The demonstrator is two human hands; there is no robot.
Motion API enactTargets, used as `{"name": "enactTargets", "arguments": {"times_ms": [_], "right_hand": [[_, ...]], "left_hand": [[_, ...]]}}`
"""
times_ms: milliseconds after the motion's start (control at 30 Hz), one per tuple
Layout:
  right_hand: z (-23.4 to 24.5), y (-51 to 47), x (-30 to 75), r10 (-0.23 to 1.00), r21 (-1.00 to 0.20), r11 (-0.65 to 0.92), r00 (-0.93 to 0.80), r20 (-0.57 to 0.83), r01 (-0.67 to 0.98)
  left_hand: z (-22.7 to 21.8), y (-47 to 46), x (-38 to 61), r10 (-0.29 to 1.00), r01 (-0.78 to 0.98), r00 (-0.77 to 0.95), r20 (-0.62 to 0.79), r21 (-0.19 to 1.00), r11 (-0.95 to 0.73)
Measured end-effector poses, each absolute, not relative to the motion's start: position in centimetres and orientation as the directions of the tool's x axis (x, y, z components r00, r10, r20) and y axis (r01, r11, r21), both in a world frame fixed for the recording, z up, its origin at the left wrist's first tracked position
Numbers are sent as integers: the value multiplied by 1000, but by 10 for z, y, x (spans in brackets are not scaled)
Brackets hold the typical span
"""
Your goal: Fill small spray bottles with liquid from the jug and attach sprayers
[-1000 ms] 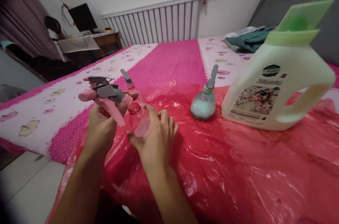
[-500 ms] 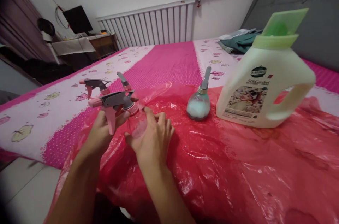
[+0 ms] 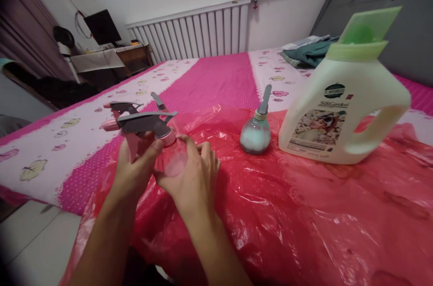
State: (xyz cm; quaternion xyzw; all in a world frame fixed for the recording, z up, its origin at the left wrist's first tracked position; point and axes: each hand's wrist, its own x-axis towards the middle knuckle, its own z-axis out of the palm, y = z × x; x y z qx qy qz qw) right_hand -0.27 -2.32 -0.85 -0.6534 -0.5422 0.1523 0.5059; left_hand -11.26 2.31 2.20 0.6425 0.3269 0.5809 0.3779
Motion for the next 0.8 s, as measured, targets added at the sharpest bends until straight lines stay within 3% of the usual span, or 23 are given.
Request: {"name": "enactTargets", "arguments": {"times_ms": [300,800], "right_hand": [[-7,-24,-5,871,-863,94,378,312,496],[-3,-27,-4,869,-827,90,363,338,554]], "left_hand": [[30,23,-106,937,-295,248,245,941,-168],[33,13,-110,892,52,343,295,942,-331]]}}
